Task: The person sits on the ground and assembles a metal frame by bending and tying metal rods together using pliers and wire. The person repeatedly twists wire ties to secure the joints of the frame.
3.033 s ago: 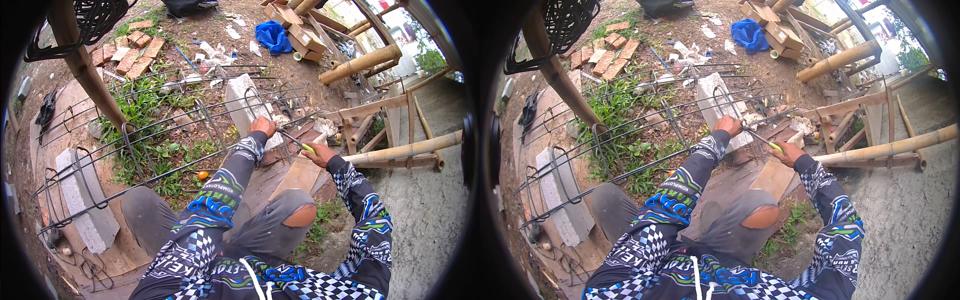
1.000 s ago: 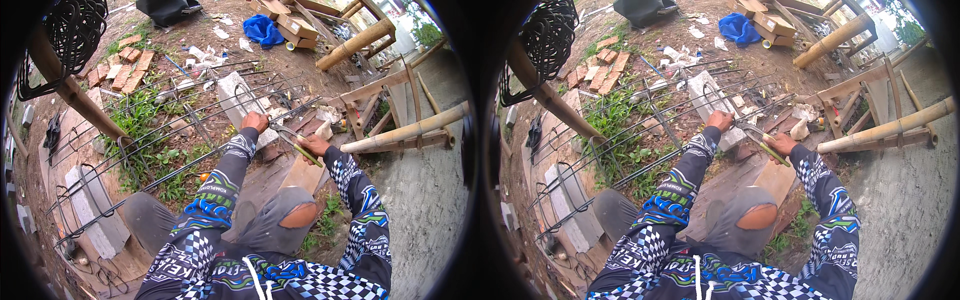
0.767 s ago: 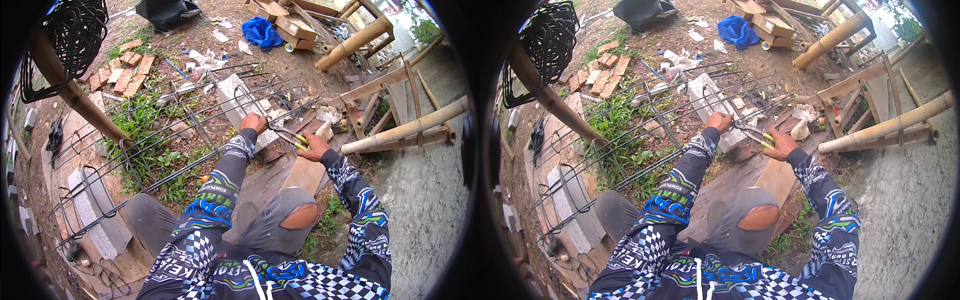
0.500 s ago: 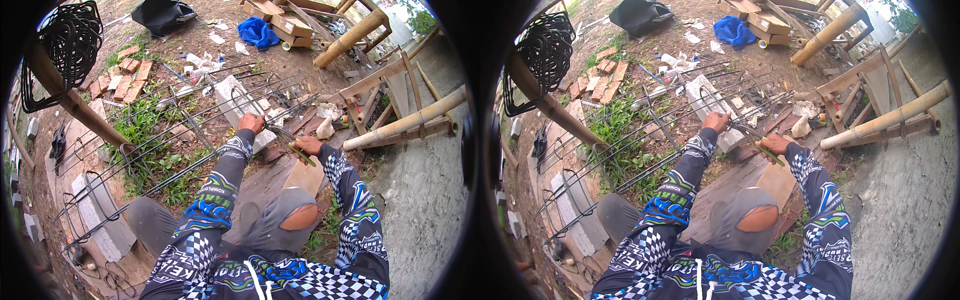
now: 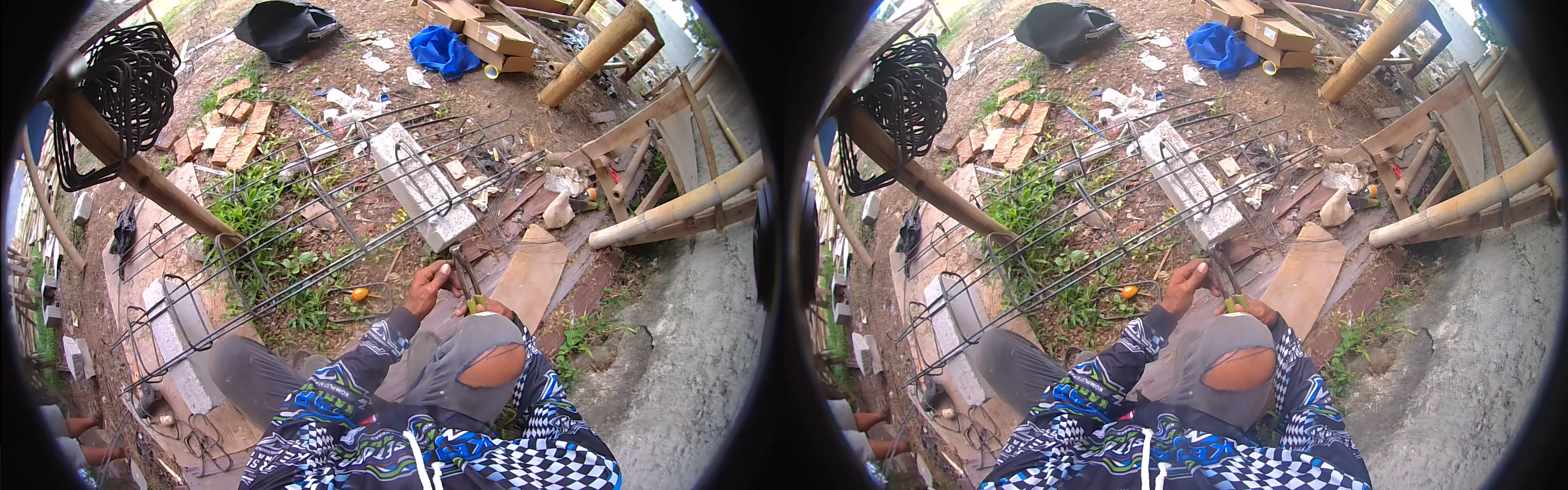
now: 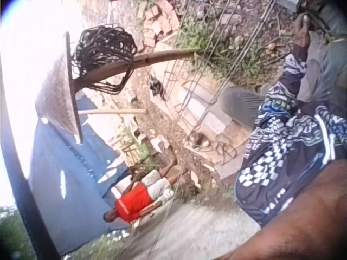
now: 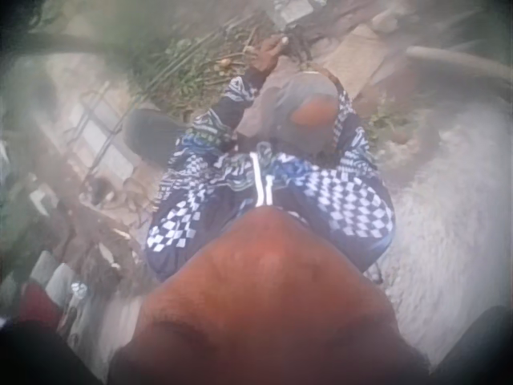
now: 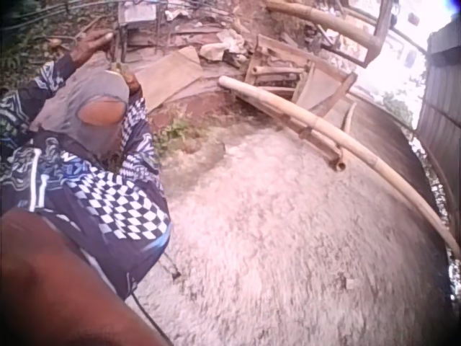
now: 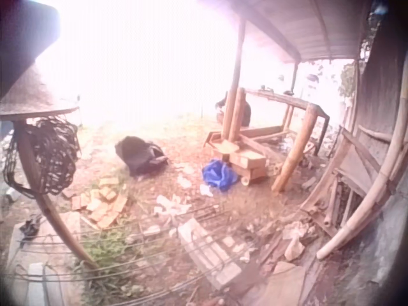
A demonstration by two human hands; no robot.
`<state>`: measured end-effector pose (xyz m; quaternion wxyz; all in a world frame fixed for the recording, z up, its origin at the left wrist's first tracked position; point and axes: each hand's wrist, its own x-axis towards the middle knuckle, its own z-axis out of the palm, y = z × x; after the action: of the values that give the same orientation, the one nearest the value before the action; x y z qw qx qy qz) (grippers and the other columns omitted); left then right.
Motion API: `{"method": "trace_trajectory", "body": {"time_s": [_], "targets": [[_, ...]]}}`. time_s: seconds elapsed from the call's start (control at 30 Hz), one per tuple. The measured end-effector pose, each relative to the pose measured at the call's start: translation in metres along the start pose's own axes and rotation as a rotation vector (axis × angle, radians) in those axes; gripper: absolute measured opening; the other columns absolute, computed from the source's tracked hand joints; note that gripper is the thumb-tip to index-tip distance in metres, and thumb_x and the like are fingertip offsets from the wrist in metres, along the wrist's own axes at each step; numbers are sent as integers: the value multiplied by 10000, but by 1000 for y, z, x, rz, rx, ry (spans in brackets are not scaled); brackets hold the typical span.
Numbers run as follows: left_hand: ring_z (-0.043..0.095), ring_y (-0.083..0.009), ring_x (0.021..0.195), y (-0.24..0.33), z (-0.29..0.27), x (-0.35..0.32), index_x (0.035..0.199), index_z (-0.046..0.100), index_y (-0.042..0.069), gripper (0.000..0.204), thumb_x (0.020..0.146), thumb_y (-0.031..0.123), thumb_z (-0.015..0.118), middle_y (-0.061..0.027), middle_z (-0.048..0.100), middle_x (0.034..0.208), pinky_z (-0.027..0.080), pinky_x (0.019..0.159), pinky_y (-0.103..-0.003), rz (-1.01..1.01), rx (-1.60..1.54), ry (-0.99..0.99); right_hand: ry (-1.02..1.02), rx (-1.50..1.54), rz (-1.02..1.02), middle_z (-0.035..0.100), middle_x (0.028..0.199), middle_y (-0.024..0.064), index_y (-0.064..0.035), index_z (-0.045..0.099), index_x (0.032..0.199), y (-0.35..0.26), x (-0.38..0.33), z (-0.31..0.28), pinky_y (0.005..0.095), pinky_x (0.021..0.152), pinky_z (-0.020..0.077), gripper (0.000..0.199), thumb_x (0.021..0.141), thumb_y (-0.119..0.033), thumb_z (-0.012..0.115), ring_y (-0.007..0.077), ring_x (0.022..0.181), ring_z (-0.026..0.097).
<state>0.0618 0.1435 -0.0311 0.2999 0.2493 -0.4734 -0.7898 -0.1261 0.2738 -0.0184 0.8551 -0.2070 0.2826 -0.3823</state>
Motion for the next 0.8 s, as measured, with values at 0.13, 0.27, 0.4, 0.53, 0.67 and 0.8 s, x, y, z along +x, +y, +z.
{"method": "trace_trajectory", "body": {"time_s": [0.13,0.27,0.4,0.53,0.67,0.8], "targets": [[627,-180,645,-6,-37,-12,1015,655,15,291,974,252,492,-113,607,642,475,605,-359,41,907,280,10,-89,102,640,1159,93,-58,148,1538,-13,8,2,290,892,473,840,898,-226,667,152,1029,611],[628,-185,604,2,-92,-19,1003,673,1,303,956,258,521,-101,614,634,469,569,-378,-35,987,347,181,-558,161,646,1162,111,-81,364,1480,-5,4,-44,305,914,468,691,887,-216,692,174,1035,614],[655,-182,661,66,-70,-32,1106,639,-11,324,997,253,485,-82,661,724,509,590,-358,-247,165,288,615,-1148,-46,663,1131,127,-40,585,1292,2,35,-60,319,930,468,423,926,-241,648,193,1044,620],[678,-187,747,95,-52,-52,1206,579,-5,364,1024,289,465,-107,689,859,547,684,-306,-78,-306,338,233,-705,-103,665,1098,144,56,616,1182,-77,89,50,349,938,491,464,952,-347,611,221,1049,635],[640,-207,1061,139,-6,-40,1199,586,8,302,1014,230,502,-106,649,1112,524,900,-327,343,-158,424,-257,-686,-59,668,1015,158,71,568,1210,-130,113,125,344,885,523,453,982,-320,557,229,976,663],[614,-172,1066,183,-2,-47,1246,567,15,315,1015,219,503,-108,654,1101,517,901,-318,483,-45,413,-78,-936,-202,498,610,-47,16,610,1034,-159,128,161,200,464,337,276,981,-247,541,32,494,433]]}}
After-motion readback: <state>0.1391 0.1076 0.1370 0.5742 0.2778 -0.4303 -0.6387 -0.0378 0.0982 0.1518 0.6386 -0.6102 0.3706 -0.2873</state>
